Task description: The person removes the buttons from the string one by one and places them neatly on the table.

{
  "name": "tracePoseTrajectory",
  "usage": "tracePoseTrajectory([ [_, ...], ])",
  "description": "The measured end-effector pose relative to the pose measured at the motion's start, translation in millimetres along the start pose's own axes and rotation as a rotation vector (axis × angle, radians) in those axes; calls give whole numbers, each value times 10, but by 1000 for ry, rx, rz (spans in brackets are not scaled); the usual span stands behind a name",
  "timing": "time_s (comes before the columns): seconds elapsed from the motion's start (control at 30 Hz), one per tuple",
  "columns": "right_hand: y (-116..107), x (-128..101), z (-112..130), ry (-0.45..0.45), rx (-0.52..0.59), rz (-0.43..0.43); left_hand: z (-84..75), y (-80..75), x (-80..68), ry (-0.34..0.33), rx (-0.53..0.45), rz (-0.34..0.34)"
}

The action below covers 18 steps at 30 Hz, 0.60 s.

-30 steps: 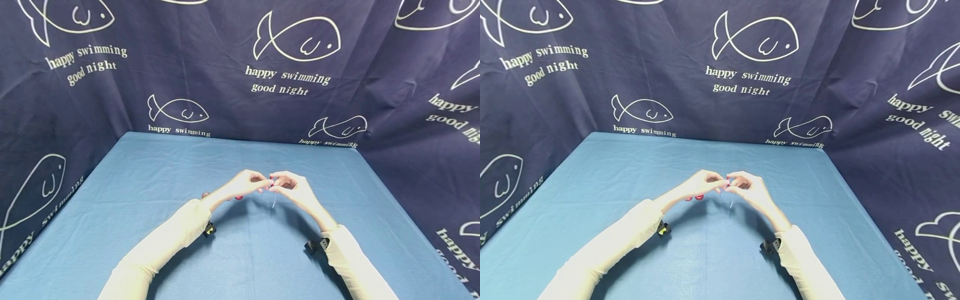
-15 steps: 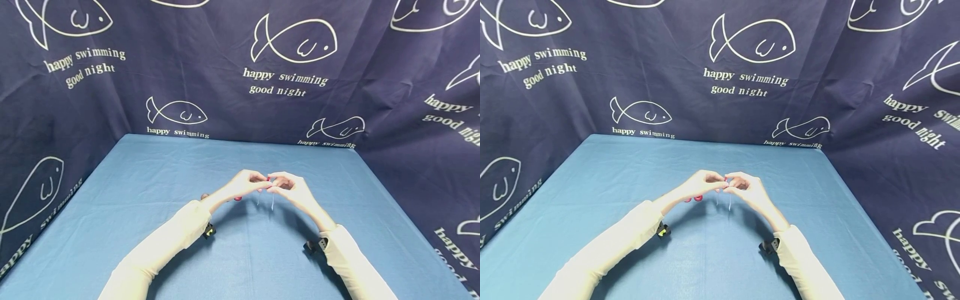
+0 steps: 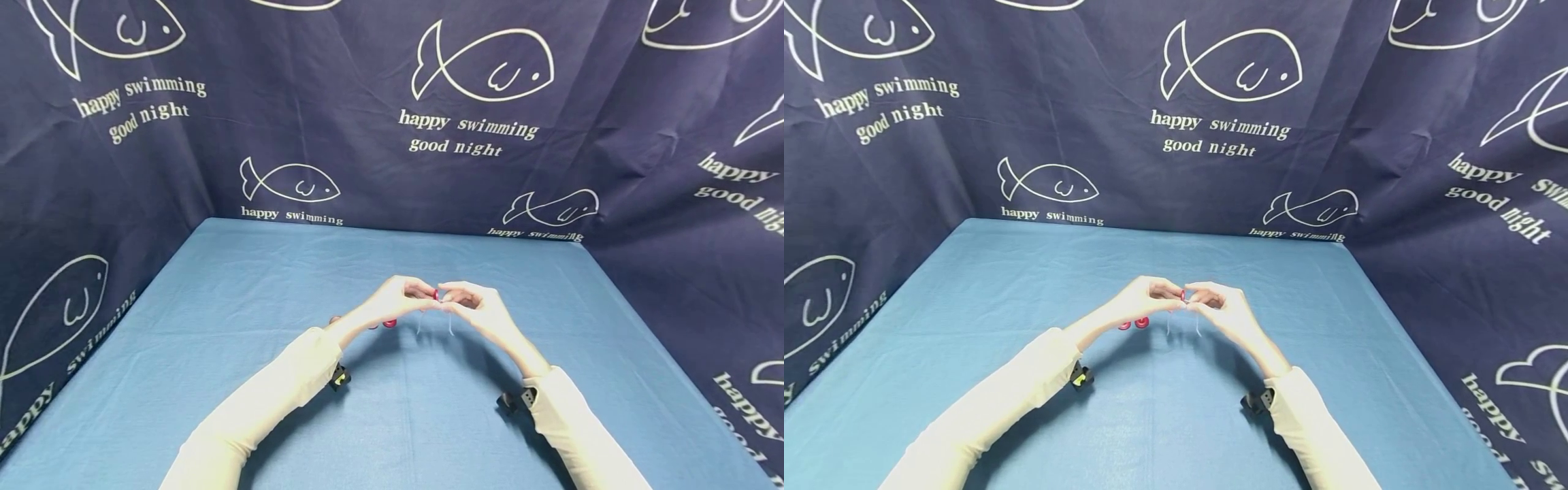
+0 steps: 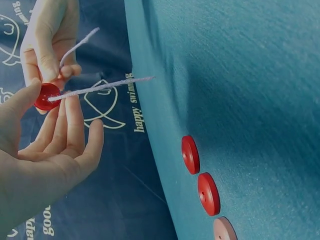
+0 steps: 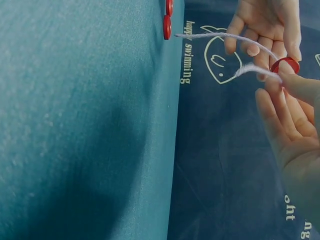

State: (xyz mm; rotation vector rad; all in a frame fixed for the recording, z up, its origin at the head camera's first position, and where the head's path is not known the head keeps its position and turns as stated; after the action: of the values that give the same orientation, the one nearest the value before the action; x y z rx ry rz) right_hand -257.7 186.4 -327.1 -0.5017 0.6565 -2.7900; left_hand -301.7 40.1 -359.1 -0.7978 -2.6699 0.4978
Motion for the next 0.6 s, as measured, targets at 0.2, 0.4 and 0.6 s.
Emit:
tracePoseTrajectory([
  [0.2, 1, 14, 3, 15, -20, 1, -10, -11, -11, 15, -20, -1],
  [0.4, -7, 8, 43, -22, -60, -15, 26, -33, -22, -1, -45, -13],
  [0.6, -27, -8, 80, -77, -109, -52, 43, -51, -34, 6, -14, -27],
])
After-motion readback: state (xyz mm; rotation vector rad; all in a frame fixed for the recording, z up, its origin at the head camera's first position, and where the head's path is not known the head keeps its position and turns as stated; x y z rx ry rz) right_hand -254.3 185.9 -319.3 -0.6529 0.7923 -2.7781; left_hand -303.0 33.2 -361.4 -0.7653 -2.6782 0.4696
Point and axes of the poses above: each hand's wrist, its own x-axis towards the middle knuckle, its own y-axis out of the palm, z = x × y, the point moved 6 cm from there along x, towards the middle knuckle, and after that the axes turned 6 degrees about y, right-handed, at the moved point
